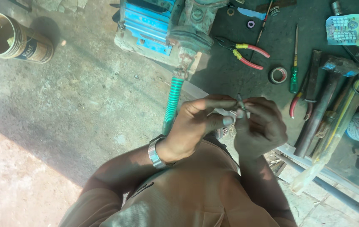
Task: The person works on a blue electric motor mounted on a wooden board, using a screwdriver and pliers to adjust components and tighten a green hose connection. The person applies grease to a small metal part and reattaches it to the motor assembly.
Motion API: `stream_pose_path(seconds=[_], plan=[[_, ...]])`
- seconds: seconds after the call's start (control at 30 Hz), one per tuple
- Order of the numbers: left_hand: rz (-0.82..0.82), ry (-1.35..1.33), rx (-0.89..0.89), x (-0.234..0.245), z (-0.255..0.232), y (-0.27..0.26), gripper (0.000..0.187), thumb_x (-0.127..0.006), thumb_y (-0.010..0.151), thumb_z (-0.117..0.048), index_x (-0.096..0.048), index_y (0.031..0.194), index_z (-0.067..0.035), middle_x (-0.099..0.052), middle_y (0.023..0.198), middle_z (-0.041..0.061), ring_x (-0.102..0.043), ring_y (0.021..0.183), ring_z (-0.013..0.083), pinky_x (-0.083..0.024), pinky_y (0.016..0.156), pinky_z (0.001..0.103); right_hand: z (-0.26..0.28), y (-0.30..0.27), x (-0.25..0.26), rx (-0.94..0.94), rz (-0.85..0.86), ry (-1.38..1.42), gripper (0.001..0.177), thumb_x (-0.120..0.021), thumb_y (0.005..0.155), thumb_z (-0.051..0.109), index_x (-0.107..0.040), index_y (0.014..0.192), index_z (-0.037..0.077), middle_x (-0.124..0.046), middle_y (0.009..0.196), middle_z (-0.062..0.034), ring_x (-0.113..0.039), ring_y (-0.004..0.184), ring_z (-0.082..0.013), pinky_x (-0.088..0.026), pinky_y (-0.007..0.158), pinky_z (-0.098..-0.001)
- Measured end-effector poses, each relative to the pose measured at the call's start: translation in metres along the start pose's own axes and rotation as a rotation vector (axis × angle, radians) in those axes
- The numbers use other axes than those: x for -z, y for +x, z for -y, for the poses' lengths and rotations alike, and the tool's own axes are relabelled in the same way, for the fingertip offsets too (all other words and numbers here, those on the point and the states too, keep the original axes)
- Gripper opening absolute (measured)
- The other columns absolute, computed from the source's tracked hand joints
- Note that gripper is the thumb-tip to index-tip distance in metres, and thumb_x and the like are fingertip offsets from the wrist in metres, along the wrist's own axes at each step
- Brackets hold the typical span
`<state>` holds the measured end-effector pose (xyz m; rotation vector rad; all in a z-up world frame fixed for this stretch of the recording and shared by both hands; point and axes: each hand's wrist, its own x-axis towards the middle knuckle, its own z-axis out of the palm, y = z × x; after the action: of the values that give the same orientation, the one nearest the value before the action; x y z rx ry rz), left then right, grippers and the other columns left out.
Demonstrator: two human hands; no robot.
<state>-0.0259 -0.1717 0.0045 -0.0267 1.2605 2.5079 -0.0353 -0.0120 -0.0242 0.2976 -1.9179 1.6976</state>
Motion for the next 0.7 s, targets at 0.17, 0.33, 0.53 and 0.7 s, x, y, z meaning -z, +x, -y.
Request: stream_pose_path(seconds=[0.17,0.33,0.53,0.7], plan=[[-0.013,0.774,-0.801,0.053,-0.065,0.001,0.028,-0.075,0.1,-0.004,-0.068,0.127,-0.005,-0.067,0.137,0.007,-0.07,0.12,0.0263,-0.058,0.102,0.036,-0.027,0.002,-0.013,-0.151,-0.15,0.263,0.017,-0.063,0.101,-0.016,-0.061,0.115,-0.006,-0.067,0.112,-0.0168,-0.071,0.092,-0.0196,-0.064,0.082,-0.034],[-0.09,1.458,-1.005,0.148,-0.141,0.088,0.053,-0.084,0.104,-0.024,-0.057,0.147,-0.007,-0.057,0.147,0.013,-0.055,0.138,0.031,-0.048,0.116,0.045,-0.073,-0.005,-0.036,-0.221,-0.145,0.218,0.02,-0.057,0.097,-0.021,-0.061,0.109,-0.006,-0.066,0.112,-0.0156,-0.068,0.089,-0.0188,-0.063,0.082,-0.0352],[0.075,1.709,-0.97,0.152,-0.142,0.141,0.076,-0.078,0.098,-0.053,-0.052,0.149,-0.004,-0.05,0.149,0.022,-0.047,0.14,0.0416,-0.032,0.119,0.058,-0.106,-0.011,-0.051,-0.395,-0.205,0.387,0.017,-0.057,0.093,-0.014,-0.068,0.103,-0.004,-0.068,0.097,-0.0125,-0.067,0.086,-0.0172,-0.058,0.076,-0.0343],[0.013,1.888,-0.882,0.141,-0.128,0.157,0.066,-0.064,0.101,-0.056,-0.059,0.146,-0.008,-0.057,0.145,0.019,-0.049,0.14,0.0369,-0.027,0.121,0.06,-0.122,-0.007,-0.051,-0.447,-0.17,0.348,0.014,-0.06,0.093,-0.012,-0.068,0.101,-0.004,-0.07,0.095,-0.012,-0.068,0.084,-0.0171,-0.059,0.076,-0.0335]])
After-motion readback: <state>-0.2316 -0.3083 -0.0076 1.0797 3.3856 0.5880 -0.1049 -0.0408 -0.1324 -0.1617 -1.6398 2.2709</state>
